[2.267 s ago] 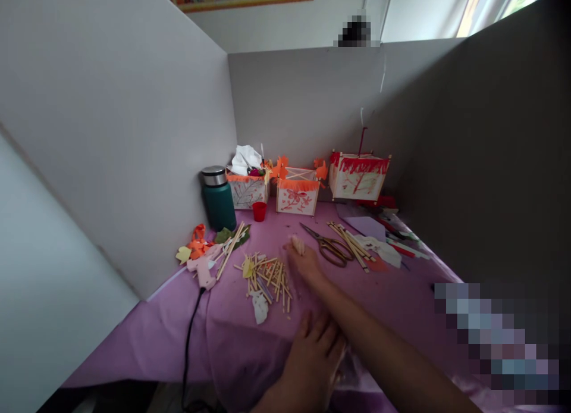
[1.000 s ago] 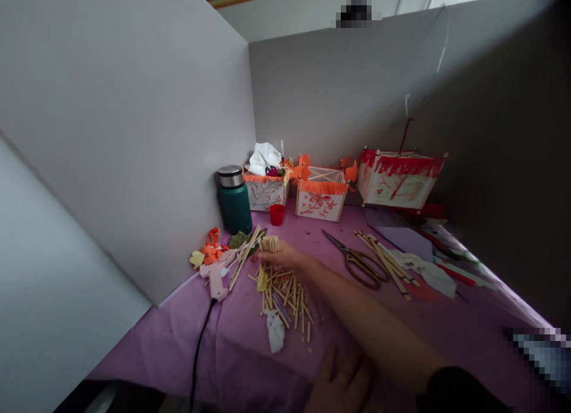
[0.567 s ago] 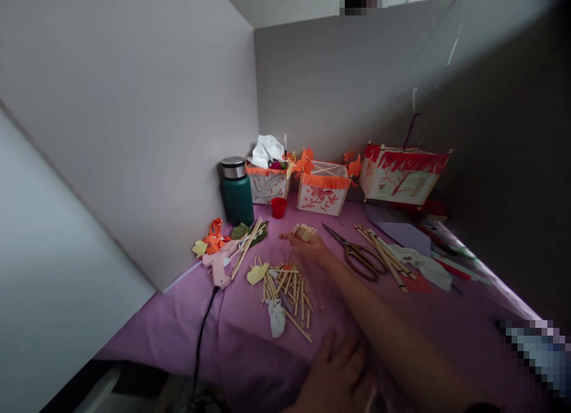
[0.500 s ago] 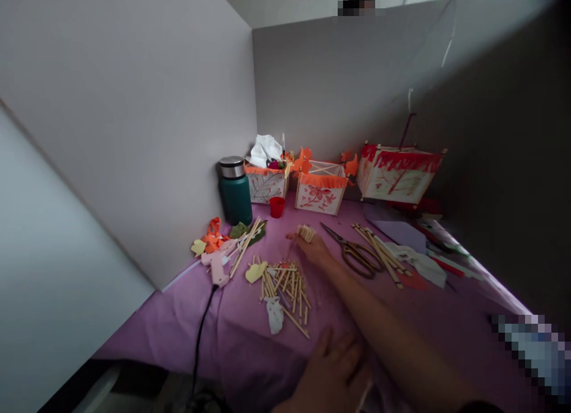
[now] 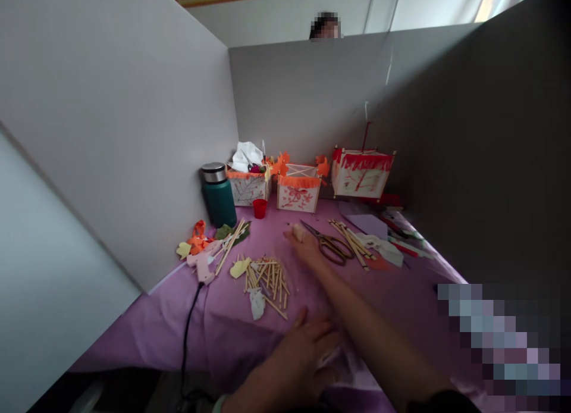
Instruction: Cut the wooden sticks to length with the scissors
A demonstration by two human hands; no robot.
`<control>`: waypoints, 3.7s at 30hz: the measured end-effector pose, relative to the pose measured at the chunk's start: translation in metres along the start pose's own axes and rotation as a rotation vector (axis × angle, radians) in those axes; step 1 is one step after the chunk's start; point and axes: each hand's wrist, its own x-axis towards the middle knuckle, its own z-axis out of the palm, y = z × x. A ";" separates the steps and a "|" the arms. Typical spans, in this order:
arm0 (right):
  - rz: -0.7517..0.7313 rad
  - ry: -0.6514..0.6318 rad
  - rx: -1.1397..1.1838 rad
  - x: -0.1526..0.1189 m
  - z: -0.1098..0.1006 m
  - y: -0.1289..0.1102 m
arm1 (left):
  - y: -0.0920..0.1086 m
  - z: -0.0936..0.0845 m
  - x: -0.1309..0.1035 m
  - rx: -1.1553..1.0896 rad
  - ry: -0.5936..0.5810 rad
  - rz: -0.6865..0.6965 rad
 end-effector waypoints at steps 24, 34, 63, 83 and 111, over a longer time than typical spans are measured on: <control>0.033 -0.492 0.235 -0.036 -0.047 -0.060 | -0.043 -0.113 0.052 -0.272 0.764 -0.219; -0.020 -0.486 0.168 -0.004 -0.029 -0.058 | -0.060 -0.151 0.103 -0.720 0.285 0.019; -0.402 -0.079 -0.579 0.022 -0.017 0.013 | -0.158 -0.133 0.120 -0.886 0.603 -0.235; -0.164 0.151 0.118 0.023 -0.004 -0.019 | -0.135 -0.136 0.121 -0.034 0.554 -0.364; 0.131 -0.118 -1.331 0.006 -0.114 0.000 | -0.118 -0.170 0.105 -0.964 0.673 -0.281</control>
